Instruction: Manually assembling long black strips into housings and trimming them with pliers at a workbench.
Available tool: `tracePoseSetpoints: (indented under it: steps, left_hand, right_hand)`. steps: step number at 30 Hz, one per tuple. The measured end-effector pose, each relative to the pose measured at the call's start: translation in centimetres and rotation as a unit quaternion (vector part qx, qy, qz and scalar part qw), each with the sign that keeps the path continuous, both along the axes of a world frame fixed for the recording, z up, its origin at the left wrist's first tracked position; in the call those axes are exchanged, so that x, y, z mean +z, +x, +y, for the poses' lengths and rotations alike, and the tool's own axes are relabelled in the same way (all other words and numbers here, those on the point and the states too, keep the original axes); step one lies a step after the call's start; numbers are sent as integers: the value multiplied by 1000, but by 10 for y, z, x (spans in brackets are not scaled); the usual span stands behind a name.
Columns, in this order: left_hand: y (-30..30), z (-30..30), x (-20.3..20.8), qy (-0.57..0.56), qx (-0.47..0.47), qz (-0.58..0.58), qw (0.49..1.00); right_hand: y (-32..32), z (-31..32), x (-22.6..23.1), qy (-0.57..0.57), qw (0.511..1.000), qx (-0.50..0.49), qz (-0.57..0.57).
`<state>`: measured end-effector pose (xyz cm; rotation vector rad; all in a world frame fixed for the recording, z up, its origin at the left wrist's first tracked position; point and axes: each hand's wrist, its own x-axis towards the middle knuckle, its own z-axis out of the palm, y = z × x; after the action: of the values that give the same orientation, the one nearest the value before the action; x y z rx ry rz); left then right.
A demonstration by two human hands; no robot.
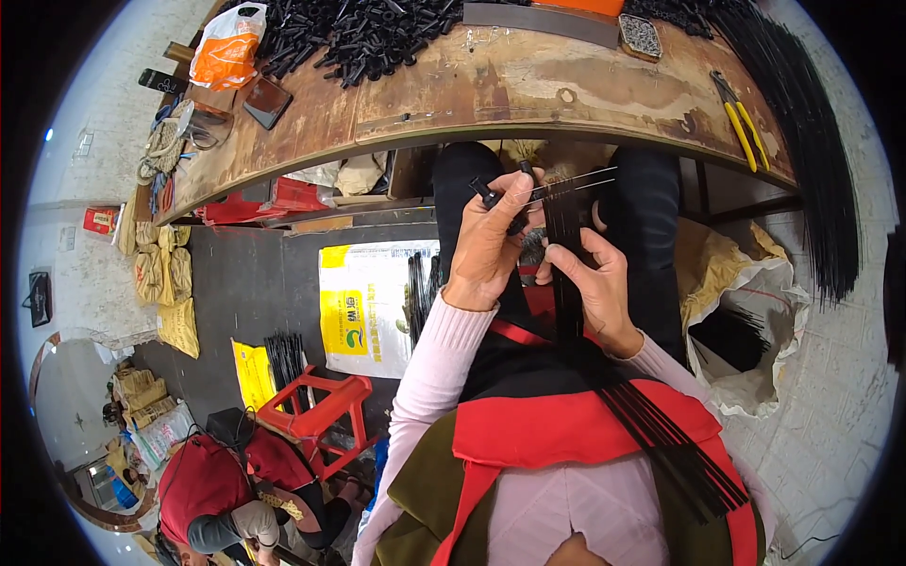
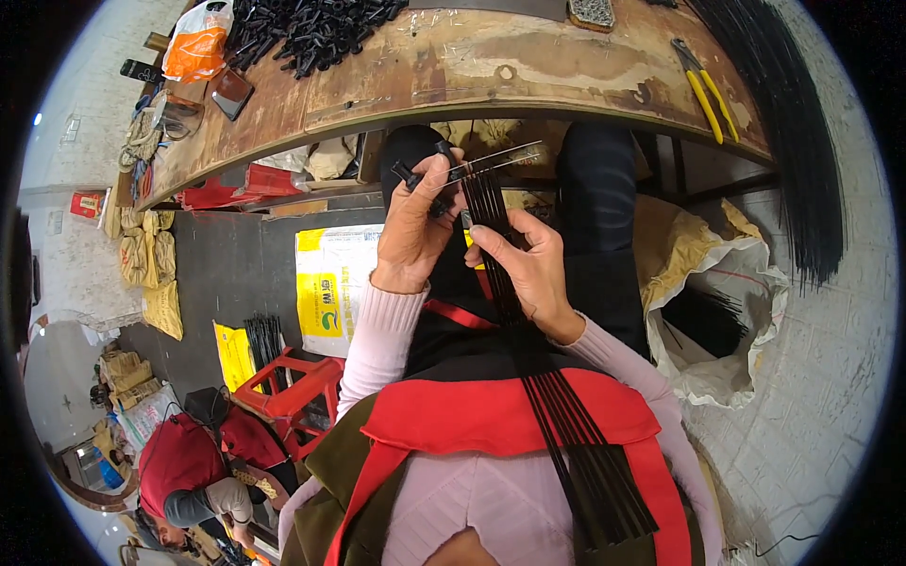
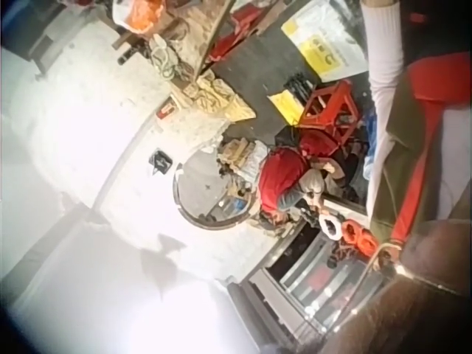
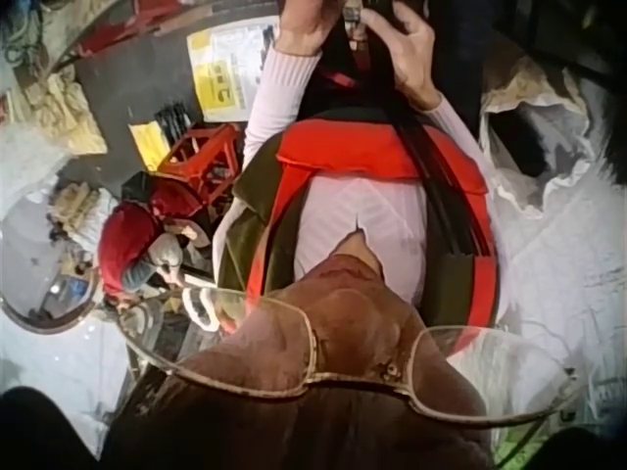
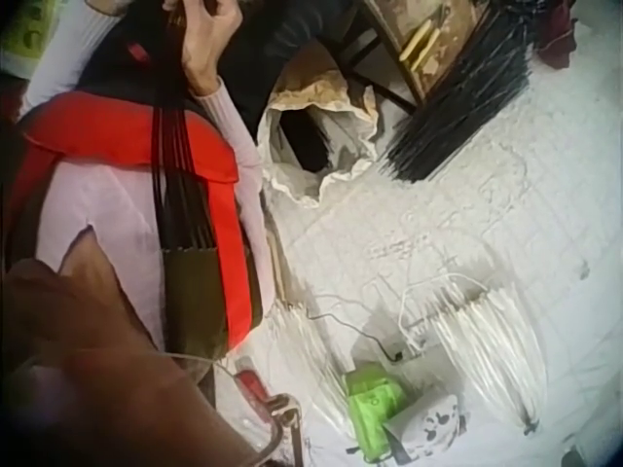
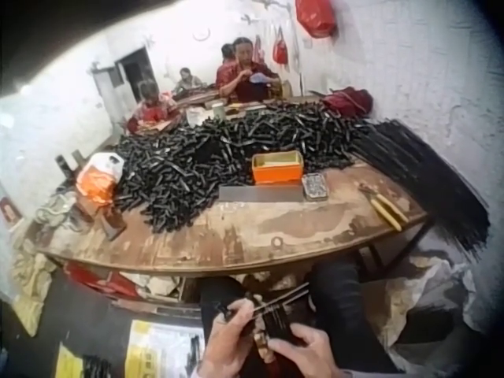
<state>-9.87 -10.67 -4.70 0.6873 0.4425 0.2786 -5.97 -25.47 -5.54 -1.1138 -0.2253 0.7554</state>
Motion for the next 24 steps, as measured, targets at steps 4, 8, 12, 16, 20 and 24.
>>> tracePoseSetpoints:
  steps: [4, 8, 12, 16, 20, 24]
  left_hand:
    - [0, 0, 0, 3, 3, 6, 1000]
    - [-1, 1, 2, 6, 3, 6, 1000]
    - [-2, 3, 2, 31, 9, 9, 999]
    - [-5, 7, 3, 35, -18, 14, 999]
    - [-12, 5, 14, -44, -43, -12, 998]
    - [-18, -2, 10, 10, 5, 13, 1000]
  right_hand:
    - [-1, 0, 1, -2, 1000, -1, -4]
    - [-2, 2, 2, -6, 1000, -6, 1]
    - [-3, 2, -1, -8, 1000, -7, -8]
    - [-1, 5, 0, 25, 1000, -4, 5]
    - [-3, 5, -5, 29, 1000, -9, 5]
    - [-4, 6, -6, 11, 1000, -9, 10]
